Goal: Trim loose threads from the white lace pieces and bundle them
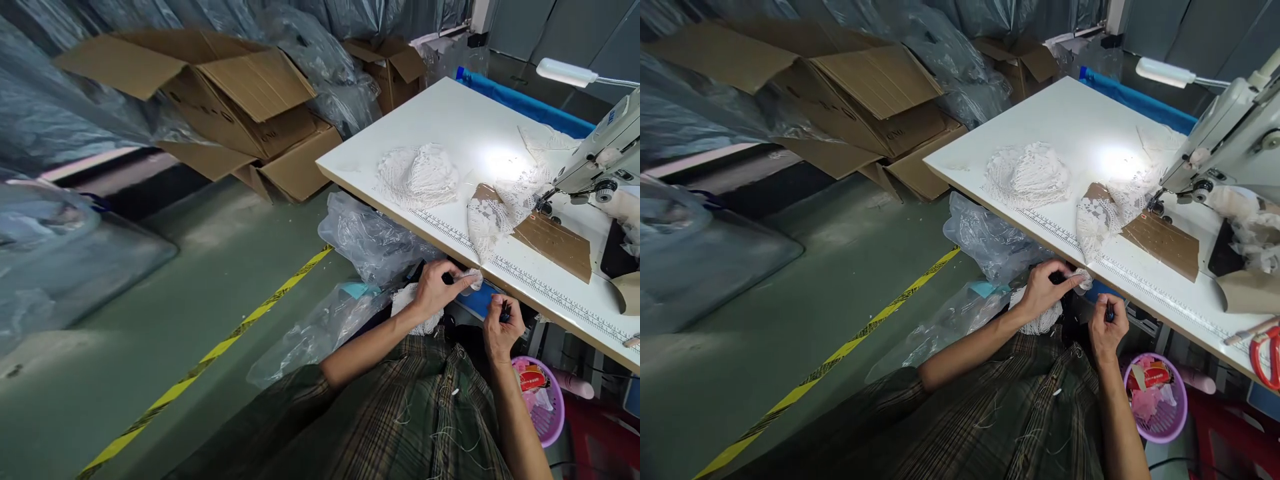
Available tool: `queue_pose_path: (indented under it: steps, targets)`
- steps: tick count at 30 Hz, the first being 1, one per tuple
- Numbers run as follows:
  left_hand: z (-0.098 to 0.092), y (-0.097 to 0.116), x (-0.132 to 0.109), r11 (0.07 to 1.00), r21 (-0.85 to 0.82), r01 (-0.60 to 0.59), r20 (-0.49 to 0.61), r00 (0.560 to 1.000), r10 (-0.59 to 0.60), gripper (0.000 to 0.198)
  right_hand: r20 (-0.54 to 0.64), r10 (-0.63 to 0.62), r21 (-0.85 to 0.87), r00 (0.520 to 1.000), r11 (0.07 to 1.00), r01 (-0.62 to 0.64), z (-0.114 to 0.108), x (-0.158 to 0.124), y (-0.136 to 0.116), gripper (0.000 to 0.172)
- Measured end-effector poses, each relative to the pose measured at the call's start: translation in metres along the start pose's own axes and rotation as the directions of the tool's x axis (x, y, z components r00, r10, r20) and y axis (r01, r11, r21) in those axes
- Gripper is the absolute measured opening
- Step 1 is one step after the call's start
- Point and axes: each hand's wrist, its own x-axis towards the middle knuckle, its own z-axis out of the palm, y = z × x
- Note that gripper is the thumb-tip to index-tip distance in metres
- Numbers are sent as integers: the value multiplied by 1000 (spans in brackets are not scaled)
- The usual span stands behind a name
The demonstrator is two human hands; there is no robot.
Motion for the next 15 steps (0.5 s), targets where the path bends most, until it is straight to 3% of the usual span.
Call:
queue_pose_path:
  steps: [3,6,8,10,12,15]
  targets:
    - [-1,10,-14,986,-96,-134,66,988,141,34,22,13,12,1000,1000,-13,-7,1,1,41]
    - [-21,14,-28,949,-204,-240,168,946,276,30,97,53,63,994,996,-59,-9,1,0,44]
    - [-39,14,-35,925,-300,-235,276,906,320,32,230,103,125,968,983,-135,-7,-1,-3,47]
    - [-56,10,-39,896,-418,-148,421,843,335,38,411,157,196,898,947,-255,-5,-5,-6,51]
    - [-67,3,-41,873,-487,35,552,787,276,43,572,174,249,801,894,-372,-4,-9,-10,57]
    - [-69,-9,-40,784,-514,347,591,806,31,44,689,172,259,704,848,-461,-3,-14,-16,56]
